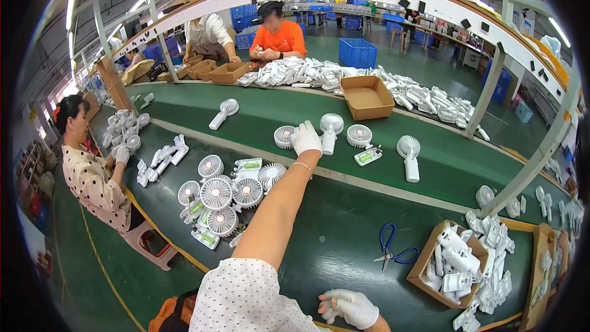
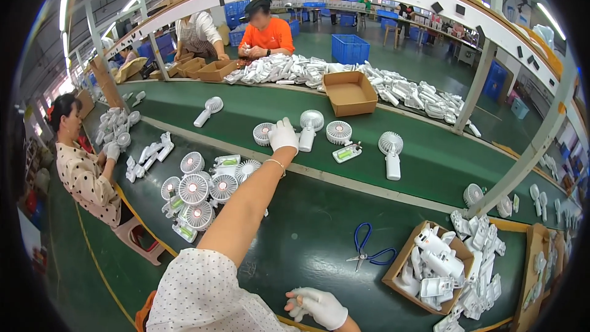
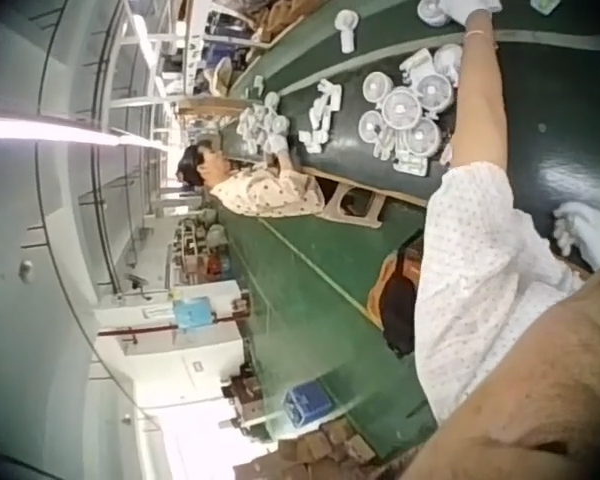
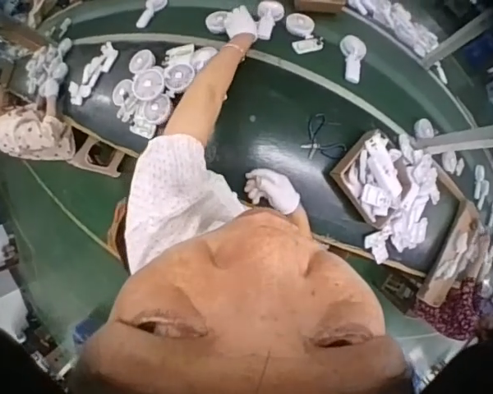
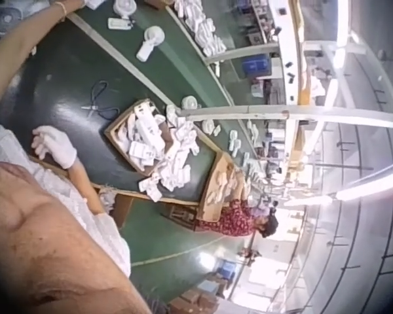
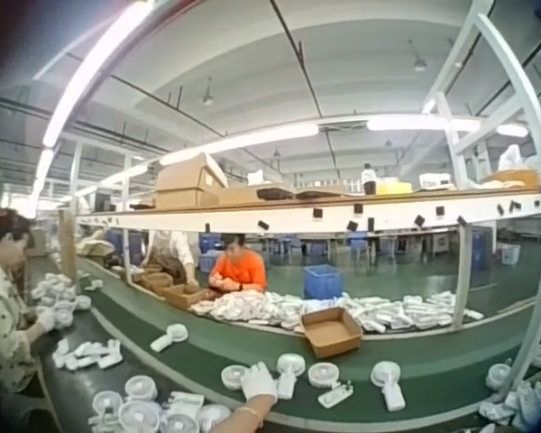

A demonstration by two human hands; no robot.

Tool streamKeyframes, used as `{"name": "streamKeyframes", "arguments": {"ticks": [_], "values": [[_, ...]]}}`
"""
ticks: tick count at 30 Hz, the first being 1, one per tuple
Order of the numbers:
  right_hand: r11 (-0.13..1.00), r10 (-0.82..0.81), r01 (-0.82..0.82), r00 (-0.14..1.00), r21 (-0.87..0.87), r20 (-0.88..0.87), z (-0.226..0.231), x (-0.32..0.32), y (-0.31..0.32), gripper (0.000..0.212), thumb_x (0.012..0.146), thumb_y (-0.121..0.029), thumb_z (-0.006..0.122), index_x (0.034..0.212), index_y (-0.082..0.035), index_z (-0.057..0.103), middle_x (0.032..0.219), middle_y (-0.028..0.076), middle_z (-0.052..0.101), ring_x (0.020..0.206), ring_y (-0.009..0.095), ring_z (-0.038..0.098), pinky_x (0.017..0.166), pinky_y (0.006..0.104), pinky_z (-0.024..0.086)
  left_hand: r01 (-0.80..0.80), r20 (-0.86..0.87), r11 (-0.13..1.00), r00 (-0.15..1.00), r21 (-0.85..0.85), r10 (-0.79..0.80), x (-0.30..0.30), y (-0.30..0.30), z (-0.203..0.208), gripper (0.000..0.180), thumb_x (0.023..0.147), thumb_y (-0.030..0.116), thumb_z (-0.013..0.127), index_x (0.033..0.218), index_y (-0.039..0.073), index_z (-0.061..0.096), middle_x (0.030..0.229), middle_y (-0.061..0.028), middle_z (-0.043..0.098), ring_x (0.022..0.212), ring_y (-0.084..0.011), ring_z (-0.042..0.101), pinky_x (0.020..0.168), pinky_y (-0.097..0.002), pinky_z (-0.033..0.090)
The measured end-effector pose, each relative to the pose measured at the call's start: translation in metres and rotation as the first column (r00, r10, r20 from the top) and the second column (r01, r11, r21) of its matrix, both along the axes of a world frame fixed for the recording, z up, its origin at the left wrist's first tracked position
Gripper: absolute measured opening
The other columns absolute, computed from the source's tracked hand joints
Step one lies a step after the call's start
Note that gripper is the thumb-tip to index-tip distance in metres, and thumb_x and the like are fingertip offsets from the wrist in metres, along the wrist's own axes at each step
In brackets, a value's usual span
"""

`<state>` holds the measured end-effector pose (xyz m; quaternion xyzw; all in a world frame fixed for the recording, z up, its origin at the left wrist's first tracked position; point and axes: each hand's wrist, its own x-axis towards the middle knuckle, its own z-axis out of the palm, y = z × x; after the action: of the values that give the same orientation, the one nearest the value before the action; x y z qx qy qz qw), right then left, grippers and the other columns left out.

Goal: The person assembles portable fans by inserting the battery and circuit components into the handle casing, snapping the handle cover in place, testing the fan, and placing the assembled fans onto the conveyor belt.

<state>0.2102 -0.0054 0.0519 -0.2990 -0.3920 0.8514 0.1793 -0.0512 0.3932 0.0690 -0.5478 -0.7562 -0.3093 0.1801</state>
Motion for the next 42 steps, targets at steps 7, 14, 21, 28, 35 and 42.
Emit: {"name": "streamKeyframes", "arguments": {"ticks": [7,14,21,28,35,42], "values": [[0.993,-0.040,0.035,0.998,0.109,0.042,0.035,-0.002,0.000,0.033,0.097,-0.013,0.054,0.126,0.003,0.058,0.106,0.017,0.067,0.088,0.023,0.067,0.078,0.0343,0.057,-0.169,-0.086,0.978,0.984,-0.122,0.159,0.000,0.022,0.000,0.040,0.092,0.020,0.054,0.130,0.006,0.054,0.102,-0.0096,0.063,0.102,-0.0247,0.061,0.084,-0.0389,0.049],[0.995,0.007,-0.014,0.997,0.096,0.081,0.003,-0.002,-0.004,0.035,0.101,-0.008,0.047,0.130,0.010,0.052,0.108,0.018,0.068,0.090,0.021,0.067,0.078,0.0331,0.056,0.322,0.677,0.885,0.736,-0.337,-0.010,-0.016,-0.001,0.008,0.042,0.091,0.016,0.059,0.131,0.006,0.052,0.094,-0.0163,0.070,0.081,-0.0293,0.070,0.064,-0.0436,0.057],[0.970,-0.235,0.214,0.944,-0.113,-0.231,-0.026,-0.002,-0.007,0.062,0.098,-0.035,0.059,0.140,0.006,0.041,0.126,0.024,0.058,0.105,0.033,0.064,0.087,0.0456,0.055,0.719,0.957,0.636,-0.154,0.280,-0.248,-0.017,-0.197,0.056,0.033,0.086,0.012,0.065,0.117,0.002,0.056,0.086,-0.0120,0.066,0.065,-0.0201,0.067,0.052,-0.0334,0.058],[0.810,-0.582,0.485,0.735,-0.330,-0.347,0.009,-0.013,0.021,0.072,0.092,-0.060,0.056,0.138,-0.005,0.042,0.136,0.018,0.053,0.122,0.034,0.056,0.097,0.0502,0.050,0.993,0.997,0.096,0.057,-0.061,0.043,0.039,-0.376,0.070,0.034,0.088,0.018,0.067,0.120,0.009,0.059,0.086,-0.0037,0.066,0.068,-0.0111,0.064,0.059,-0.0242,0.052],[0.533,-0.836,0.768,0.417,-0.355,-0.356,0.035,0.016,0.032,0.051,0.096,-0.044,0.061,0.126,-0.003,0.055,0.107,0.013,0.065,0.092,0.028,0.065,0.062,0.0356,0.056,0.979,0.995,0.182,-0.086,0.092,-0.042,0.060,-0.406,0.037,0.037,0.091,0.019,0.066,0.126,0.007,0.060,0.109,-0.0053,0.066,0.079,-0.0123,0.065,0.067,-0.0266,0.054],[0.664,-0.454,0.407,0.886,0.627,-0.095,0.067,-0.022,-0.026,0.051,0.084,-0.024,0.075,0.124,0.002,0.055,0.110,0.011,0.067,0.097,0.020,0.066,0.086,0.0345,0.054,0.637,0.906,0.699,-0.420,0.326,-0.040,0.065,-0.384,0.013,0.037,0.096,0.017,0.063,0.128,0.001,0.054,0.103,-0.0086,0.067,0.095,-0.0153,0.065,0.083,-0.0292,0.054]]}}
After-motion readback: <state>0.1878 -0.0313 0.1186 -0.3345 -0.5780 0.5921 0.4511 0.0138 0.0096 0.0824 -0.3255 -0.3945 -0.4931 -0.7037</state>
